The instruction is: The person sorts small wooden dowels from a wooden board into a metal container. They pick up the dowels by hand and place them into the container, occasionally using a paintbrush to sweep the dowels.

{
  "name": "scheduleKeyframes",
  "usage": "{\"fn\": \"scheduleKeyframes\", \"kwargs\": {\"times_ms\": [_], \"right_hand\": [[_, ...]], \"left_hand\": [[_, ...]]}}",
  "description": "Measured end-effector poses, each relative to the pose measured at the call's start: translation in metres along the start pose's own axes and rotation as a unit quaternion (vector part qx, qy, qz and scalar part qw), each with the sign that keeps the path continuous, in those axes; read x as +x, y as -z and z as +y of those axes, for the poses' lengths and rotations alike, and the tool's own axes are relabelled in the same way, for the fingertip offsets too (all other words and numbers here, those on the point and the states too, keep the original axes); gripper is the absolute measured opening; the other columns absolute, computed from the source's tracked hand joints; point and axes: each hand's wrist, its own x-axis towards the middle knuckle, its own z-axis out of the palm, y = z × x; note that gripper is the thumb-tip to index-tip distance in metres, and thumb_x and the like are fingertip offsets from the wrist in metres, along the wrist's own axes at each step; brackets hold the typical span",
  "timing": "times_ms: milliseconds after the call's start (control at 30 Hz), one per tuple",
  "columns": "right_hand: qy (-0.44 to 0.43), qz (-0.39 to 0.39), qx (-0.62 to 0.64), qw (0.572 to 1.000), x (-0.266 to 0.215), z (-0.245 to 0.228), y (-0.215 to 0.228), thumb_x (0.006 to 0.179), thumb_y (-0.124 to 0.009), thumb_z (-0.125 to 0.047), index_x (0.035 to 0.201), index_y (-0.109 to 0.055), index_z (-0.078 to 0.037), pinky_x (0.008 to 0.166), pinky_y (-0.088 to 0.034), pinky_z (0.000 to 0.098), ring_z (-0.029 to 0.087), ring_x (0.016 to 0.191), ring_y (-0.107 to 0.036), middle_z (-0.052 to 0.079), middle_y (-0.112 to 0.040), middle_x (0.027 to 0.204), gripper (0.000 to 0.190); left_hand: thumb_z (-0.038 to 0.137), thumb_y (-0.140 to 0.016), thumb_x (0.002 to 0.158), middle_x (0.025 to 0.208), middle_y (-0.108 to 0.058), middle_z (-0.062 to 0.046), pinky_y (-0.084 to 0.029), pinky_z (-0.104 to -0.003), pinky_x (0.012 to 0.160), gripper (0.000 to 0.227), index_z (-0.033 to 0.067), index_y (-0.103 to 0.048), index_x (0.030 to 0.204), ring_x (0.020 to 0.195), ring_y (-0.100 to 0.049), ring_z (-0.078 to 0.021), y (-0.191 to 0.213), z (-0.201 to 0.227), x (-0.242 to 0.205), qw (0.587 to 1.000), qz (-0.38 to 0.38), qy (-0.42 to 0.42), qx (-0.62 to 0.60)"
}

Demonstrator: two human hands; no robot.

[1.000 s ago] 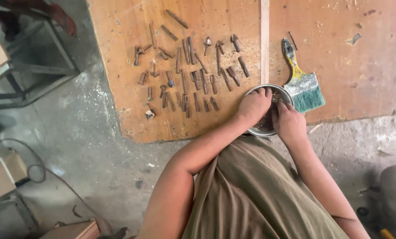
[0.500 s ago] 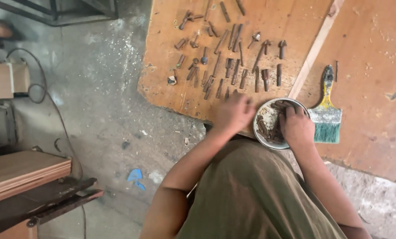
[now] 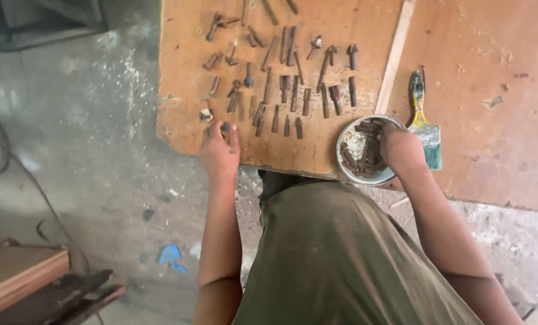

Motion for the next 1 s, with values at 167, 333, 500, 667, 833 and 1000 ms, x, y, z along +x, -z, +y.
{"fn": "scheduleKeyframes", "kwargs": {"times_ms": [167, 333, 500, 667, 833, 1000], "right_hand": [[-0.056, 0.089, 0.164, 0.981, -0.019, -0.018, 0.047, 0.105, -0.066, -0.025, 0.115, -0.074, -0.004, 0.071, -0.059, 0.0520, 0.046, 0.083, -0.073, 0.021, -0.074, 0.085, 0.025], [-0.095, 0.103, 0.438, 0.888, -0.052, -0.133, 0.096, 0.103, -0.071, -0.027, 0.115, -0.077, -0.008, 0.068, -0.056, 0.0426, 0.030, 0.075, -0.071, 0.016, -0.072, 0.084, 0.022], [-0.086, 0.031, 0.565, 0.820, -0.057, -0.195, 0.099, 0.098, -0.072, -0.024, 0.114, -0.079, -0.013, 0.056, -0.055, 0.0340, 0.019, 0.055, -0.066, 0.014, -0.068, 0.065, 0.021], [-0.095, 0.211, 0.328, 0.916, -0.037, -0.091, 0.027, 0.101, -0.072, -0.018, 0.115, -0.081, -0.017, 0.084, -0.054, 0.0461, 0.035, 0.094, -0.071, 0.012, -0.075, 0.094, 0.016], [-0.117, 0.191, 0.178, 0.958, -0.016, -0.068, 0.021, 0.099, -0.071, -0.027, 0.119, -0.080, -0.020, 0.084, -0.058, 0.0454, 0.036, 0.092, -0.072, 0.012, -0.076, 0.094, 0.023], [-0.076, 0.181, 0.130, 0.972, 0.002, -0.012, -0.021, 0.096, -0.069, -0.027, 0.114, -0.081, -0.017, 0.083, -0.058, 0.0460, 0.037, 0.091, -0.074, 0.013, -0.076, 0.093, 0.024]], "left_hand": [[0.034, -0.066, 0.097, 0.085, -0.072, -0.010, -0.060, -0.043, 0.066, 0.025, 0.0152, -0.073, 0.112, 0.076, -0.074, -0.0345, 0.032, 0.058, 0.003, 0.974, -0.123, -0.031, -0.186], [0.022, -0.078, 0.089, 0.102, -0.076, -0.009, -0.063, -0.030, 0.070, 0.033, 0.0175, -0.074, 0.121, 0.088, -0.076, -0.0269, 0.036, 0.103, -0.020, 0.840, -0.312, -0.049, -0.442], [0.004, -0.070, 0.093, 0.101, -0.076, -0.017, -0.062, -0.028, 0.061, 0.037, 0.0091, -0.069, 0.130, 0.074, -0.076, -0.0213, 0.009, 0.084, -0.025, 0.722, -0.426, 0.051, -0.543], [0.021, -0.077, 0.091, 0.091, -0.073, -0.011, -0.062, -0.030, 0.061, 0.030, 0.0164, -0.073, 0.121, 0.074, -0.074, -0.0210, 0.017, 0.051, 0.014, 0.812, -0.404, 0.019, -0.421], [0.035, -0.079, 0.087, 0.093, -0.060, -0.002, -0.056, -0.040, 0.077, 0.019, 0.0212, -0.073, 0.099, 0.089, -0.067, -0.0280, -0.015, 0.093, 0.013, 0.901, -0.190, -0.283, -0.270], [0.028, -0.083, 0.073, 0.091, -0.055, -0.010, -0.047, -0.044, 0.076, 0.024, 0.0098, -0.073, 0.084, 0.094, -0.056, -0.0334, -0.064, 0.132, -0.001, 0.906, -0.085, -0.394, -0.131]]}}
